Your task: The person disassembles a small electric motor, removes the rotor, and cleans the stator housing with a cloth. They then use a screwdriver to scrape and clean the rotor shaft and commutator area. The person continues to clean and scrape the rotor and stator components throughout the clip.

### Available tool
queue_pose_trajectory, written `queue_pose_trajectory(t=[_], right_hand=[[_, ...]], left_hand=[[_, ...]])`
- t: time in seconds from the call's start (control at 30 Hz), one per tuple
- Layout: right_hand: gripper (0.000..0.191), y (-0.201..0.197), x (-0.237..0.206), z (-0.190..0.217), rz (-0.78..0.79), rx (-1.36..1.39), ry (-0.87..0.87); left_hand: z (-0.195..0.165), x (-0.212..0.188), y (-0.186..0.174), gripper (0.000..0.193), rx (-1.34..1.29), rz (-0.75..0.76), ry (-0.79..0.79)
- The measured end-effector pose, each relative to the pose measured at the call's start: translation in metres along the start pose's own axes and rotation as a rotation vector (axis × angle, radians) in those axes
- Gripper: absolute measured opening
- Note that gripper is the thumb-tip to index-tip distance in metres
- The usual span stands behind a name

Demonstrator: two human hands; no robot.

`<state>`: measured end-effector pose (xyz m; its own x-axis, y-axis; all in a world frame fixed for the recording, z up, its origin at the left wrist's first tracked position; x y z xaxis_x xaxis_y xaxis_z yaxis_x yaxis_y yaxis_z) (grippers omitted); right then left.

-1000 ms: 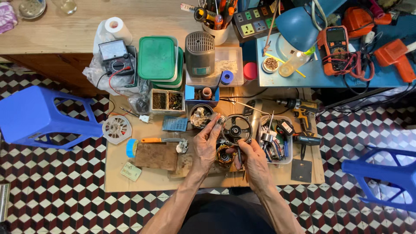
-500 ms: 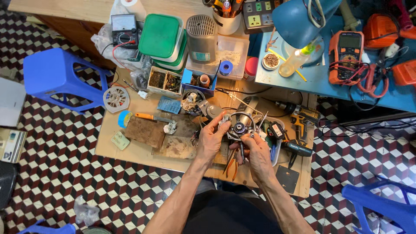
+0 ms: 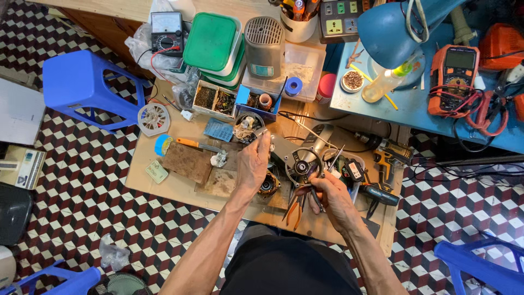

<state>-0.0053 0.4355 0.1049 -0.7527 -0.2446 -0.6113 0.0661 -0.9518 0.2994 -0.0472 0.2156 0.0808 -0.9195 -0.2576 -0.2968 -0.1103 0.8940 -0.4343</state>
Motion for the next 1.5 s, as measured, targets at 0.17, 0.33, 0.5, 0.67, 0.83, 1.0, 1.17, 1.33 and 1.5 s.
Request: queue_pose_trajectory(t=[0.17, 0.33, 0.5, 0.67, 0.83, 1.0, 1.17, 1.33, 1.5], right_hand=[[0.013, -0.001, 0.003, 0.005, 0.061, 0.07, -0.003], [0.014, -0.005, 0.01, 0.0, 0.067, 0.038, 0.011], [0.017, -0.008, 0.016, -0.006, 0.037, 0.006, 0.016], [0.02, -0.011, 0.015, -0.007, -0.004, -0.122, 0.029], [0.026, -0.011, 0.007, 0.0, 0.028, -0.199, -0.005], [0.025, -0.009, 0.007, 0.006, 0.03, -0.123, 0.082], [0.02, -0.006, 0.008, 0.004, 0.119, -0.029, -0.011], [0.023, -0.009, 0.01, -0.008, 0.058, -0.023, 0.002], [0.023, -0.008, 0.014, -0.022, 0.008, 0.001, 0.02]], left_hand=[[-0.005, 0.009, 0.012, 0.054, -0.05, 0.046, 0.16], [-0.021, 0.011, 0.007, 0.054, -0.214, 0.247, 0.059], [-0.031, 0.0, 0.0, 0.054, -0.088, 0.328, 0.281], [-0.039, 0.0, 0.002, 0.047, 0.176, 0.316, 0.471], [-0.043, 0.01, -0.006, 0.042, 0.223, 0.466, 0.399], [-0.038, 0.01, 0.003, 0.034, 0.227, 0.395, 0.504], [-0.02, 0.018, 0.007, 0.047, -0.051, 0.228, 0.076], [0.001, 0.013, -0.009, 0.066, -0.047, 0.019, -0.16], [0.025, -0.023, -0.014, 0.047, -0.245, 0.159, -0.2]])
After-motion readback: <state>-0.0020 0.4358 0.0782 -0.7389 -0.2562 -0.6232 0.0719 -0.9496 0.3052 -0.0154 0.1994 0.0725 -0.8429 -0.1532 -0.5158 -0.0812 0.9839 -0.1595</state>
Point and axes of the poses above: each hand's wrist, its own x-axis towards the middle knuckle, its own y-axis out of the palm, z = x × y, the point moved 2 cm from there along x, towards the middle knuckle, and after that the axes turned 2 degrees about x, right-handed, at the moved point
